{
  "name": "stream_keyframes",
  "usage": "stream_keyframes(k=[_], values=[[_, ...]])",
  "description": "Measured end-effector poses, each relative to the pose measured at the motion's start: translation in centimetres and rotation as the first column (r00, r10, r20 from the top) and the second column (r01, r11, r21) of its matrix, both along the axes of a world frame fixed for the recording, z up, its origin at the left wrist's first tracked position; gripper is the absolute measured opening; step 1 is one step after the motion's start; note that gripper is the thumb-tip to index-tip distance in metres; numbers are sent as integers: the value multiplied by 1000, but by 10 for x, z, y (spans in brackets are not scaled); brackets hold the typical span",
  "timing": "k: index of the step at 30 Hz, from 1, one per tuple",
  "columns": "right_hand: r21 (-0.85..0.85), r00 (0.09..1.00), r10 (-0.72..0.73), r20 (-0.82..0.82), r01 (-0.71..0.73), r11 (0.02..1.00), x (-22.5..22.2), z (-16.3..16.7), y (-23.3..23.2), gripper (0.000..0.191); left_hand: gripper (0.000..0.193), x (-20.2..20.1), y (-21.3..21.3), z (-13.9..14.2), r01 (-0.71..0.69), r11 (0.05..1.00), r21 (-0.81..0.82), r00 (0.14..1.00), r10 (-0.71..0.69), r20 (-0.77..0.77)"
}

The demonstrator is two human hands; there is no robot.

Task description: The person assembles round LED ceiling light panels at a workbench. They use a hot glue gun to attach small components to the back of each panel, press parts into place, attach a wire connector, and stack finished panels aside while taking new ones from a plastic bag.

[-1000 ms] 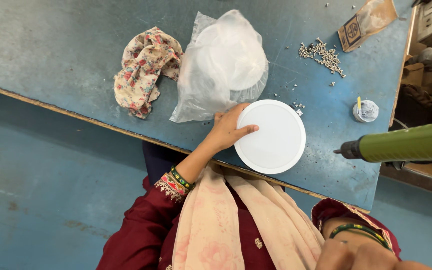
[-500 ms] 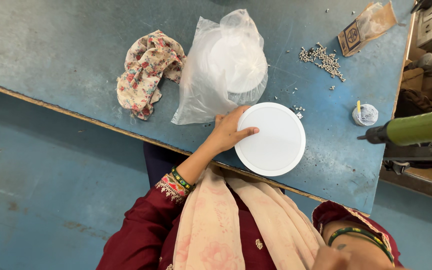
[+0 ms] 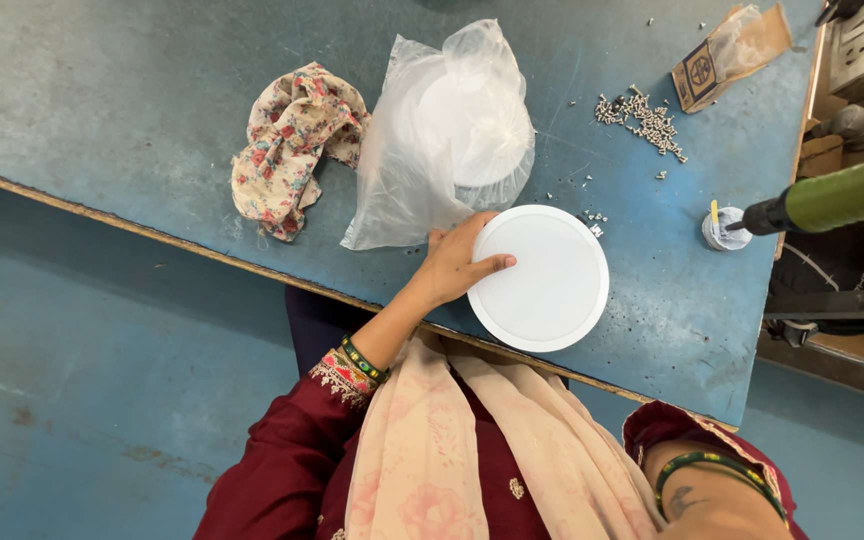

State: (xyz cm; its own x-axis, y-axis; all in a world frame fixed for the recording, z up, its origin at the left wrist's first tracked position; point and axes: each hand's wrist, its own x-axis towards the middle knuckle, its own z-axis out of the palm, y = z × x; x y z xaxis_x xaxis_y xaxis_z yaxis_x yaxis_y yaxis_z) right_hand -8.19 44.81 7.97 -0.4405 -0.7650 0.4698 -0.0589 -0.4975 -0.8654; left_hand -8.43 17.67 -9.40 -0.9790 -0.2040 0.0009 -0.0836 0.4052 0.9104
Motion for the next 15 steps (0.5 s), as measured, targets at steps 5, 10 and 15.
stream_keyframes(k=[5, 10, 15], values=[[-34, 999, -15, -29, 14, 999, 0, 27, 2, 17, 63, 0, 0, 3, -9, 1000, 2, 1000, 9, 0], [308, 820, -468, -330, 562, 768, -33, -37, -24, 19, 61, 1, -1, 11, 1, 1000, 4, 999, -1, -49], [600, 642, -655, -399, 723, 344, -65, -146, -5, 41, 60, 0, -1, 14, 7, 1000, 2, 1000, -7, -1]])
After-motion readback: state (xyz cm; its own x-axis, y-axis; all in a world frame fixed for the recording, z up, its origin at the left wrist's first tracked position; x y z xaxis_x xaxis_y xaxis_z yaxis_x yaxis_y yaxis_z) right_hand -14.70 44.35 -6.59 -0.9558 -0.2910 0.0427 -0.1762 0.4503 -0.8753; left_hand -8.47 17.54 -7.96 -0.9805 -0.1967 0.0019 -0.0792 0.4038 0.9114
